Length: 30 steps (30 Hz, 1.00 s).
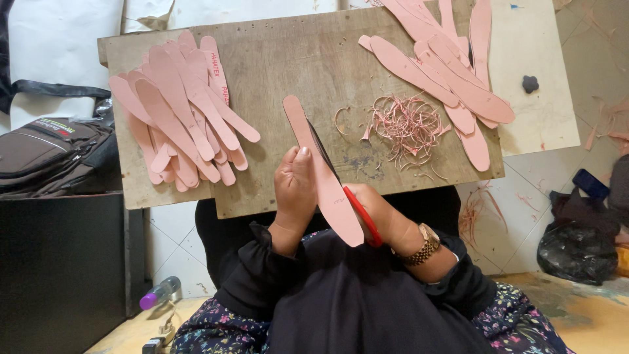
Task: The person sits at a work board and trims the edges of pink insole blanks with red-handled scissors, cutting small slivers off the curved outline of each blank. They place finished blanks on a pile, collect trimmed scraps into a heap, and pick up the next blank to continue trimming.
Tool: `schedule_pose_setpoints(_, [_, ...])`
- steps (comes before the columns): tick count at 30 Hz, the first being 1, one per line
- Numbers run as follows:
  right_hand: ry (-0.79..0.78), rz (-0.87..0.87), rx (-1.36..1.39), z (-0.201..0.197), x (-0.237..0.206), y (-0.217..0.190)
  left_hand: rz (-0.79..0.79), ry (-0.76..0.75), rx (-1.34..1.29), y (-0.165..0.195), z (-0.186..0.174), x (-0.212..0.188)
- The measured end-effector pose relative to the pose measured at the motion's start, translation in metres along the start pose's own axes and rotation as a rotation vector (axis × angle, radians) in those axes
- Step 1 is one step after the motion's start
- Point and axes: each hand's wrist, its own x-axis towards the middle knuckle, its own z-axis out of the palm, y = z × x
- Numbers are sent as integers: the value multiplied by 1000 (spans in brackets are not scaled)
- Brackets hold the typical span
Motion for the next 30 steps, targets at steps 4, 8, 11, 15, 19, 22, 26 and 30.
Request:
schedule_pose_setpoints(4, [13, -19, -65, -2, 0, 4, -6, 1, -19, -3, -2, 1])
schedule_pose_setpoints(8, [27, 1, -75, -1, 1, 9, -15, 7, -25, -5, -2, 1])
schedule_pose_setpoints(11, [40, 71, 46, 0, 2, 15, -12, 5, -34, -5, -2, 1])
schedule_pose_setpoints(15, [-18, -85, -186, -11, 5, 18, -53, -48, -86, -6, 0, 0])
schedule_pose_setpoints(19, [3, -24, -138, -14, 5, 21, -74, -56, -122, -8, 2, -1])
schedule_pose_setpoints(22, [-6, 12, 43, -12, 5, 24, -74, -43, -126, -8, 1, -1])
schedule_pose_setpoints(26, [-7, -31, 92, -8, 7, 28, -74, -23, -132, -10, 2, -2])
schedule_pose_setpoints(30, [20, -20, 54, -7, 9, 30, -73, -11, -116, -11, 3, 0])
